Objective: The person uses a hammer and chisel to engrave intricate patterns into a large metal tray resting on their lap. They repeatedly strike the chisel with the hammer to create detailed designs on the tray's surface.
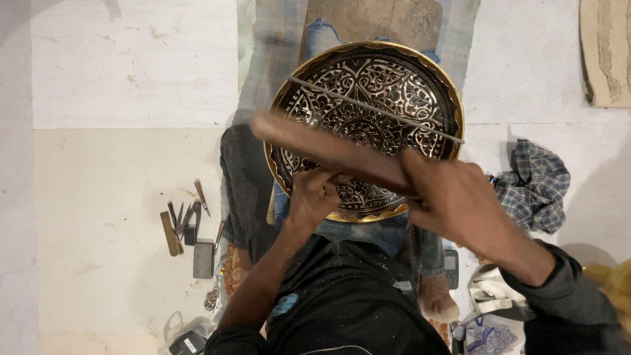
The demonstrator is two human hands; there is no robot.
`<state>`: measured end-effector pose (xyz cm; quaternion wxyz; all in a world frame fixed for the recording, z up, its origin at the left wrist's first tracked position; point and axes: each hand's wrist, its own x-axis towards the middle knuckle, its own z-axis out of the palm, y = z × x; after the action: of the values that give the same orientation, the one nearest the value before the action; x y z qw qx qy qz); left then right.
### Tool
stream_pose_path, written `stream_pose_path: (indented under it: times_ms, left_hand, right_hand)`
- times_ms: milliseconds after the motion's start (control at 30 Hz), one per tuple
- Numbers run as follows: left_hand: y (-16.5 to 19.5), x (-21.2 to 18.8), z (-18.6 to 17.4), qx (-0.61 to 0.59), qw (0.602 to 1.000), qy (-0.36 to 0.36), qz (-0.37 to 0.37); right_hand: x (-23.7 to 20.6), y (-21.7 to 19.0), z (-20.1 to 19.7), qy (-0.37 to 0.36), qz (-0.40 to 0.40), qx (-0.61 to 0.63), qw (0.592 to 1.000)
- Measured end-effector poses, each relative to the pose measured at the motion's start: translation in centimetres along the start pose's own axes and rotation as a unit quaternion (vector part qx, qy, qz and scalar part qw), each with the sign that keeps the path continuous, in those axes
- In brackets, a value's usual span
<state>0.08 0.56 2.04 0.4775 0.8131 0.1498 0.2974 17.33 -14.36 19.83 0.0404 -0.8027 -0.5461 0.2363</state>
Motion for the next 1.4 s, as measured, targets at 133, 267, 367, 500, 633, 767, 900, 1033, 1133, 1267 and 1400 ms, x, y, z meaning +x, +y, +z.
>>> stream_pose_path:
  times_ms: [133, 267, 367, 500, 633, 767, 900, 1033, 1133, 1267, 1400]
  left_hand:
    - [1.1, 0.2, -0.1, -0.091, 0.992, 0.047, -0.069]
    - [1.9, 1.0, -1.0, -0.179, 0.981, 0.012, -0.073]
    - [1.9, 1.6, -1.3, -0.124, 0.99, -0.058, -0.037]
    - [1.9, 1.2, -1.3, 0.007, 0.993, -0.092, -0.069]
    - [1.7, 0.6, -1.4, -0.03, 0.999, -0.035, 0.024]
    - [1.2, 0.6, -0.9, 0.011, 0.995, -0.073, -0.061]
    - [0.6, 0.3, -0.5, -0.016, 0.998, -0.045, -0.027]
    - [0.2, 0.1, -0.4, 0.002, 0.999, -0.029, -0.031]
    - [0.1, 0.0, -0.4, -0.029, 0.999, -0.011, 0.01]
    - [0.4, 0.1, -0.6, -0.03, 0.999, -0.027, -0.025]
    - [0.7, 0.2, -1.0, -0.024, 1.0, -0.002, -0.02]
  right_hand:
    - [-0.6, 0.6, 2.0, 0.072, 0.039, 0.116, 0.99]
    - [-0.8, 0.7, 5.9, 0.179, -0.012, 0.338, 0.924]
    - [-1.3, 1.1, 9.2, 0.235, 0.008, 0.355, 0.905]
    - [-2.0, 2.0, 11.5, 0.322, -0.025, 0.358, 0.876]
    - [-2.3, 2.7, 10.1, 0.267, 0.012, 0.358, 0.895]
    - [-2.0, 2.1, 7.1, 0.184, 0.089, 0.321, 0.925]
    - [-1.5, 0.4, 4.7, 0.225, 0.005, 0.363, 0.904]
    - [-0.8, 0.0, 2.1, 0.162, 0.033, 0.127, 0.978]
    - [-0.8, 0.3, 0.8, 0.05, 0.074, 0.065, 0.994]
    - [-0.4, 0.3, 0.7, 0.147, 0.008, 0.134, 0.98]
    - [0.0, 0.1, 1.0, 0.047, 0.037, 0.042, 0.997]
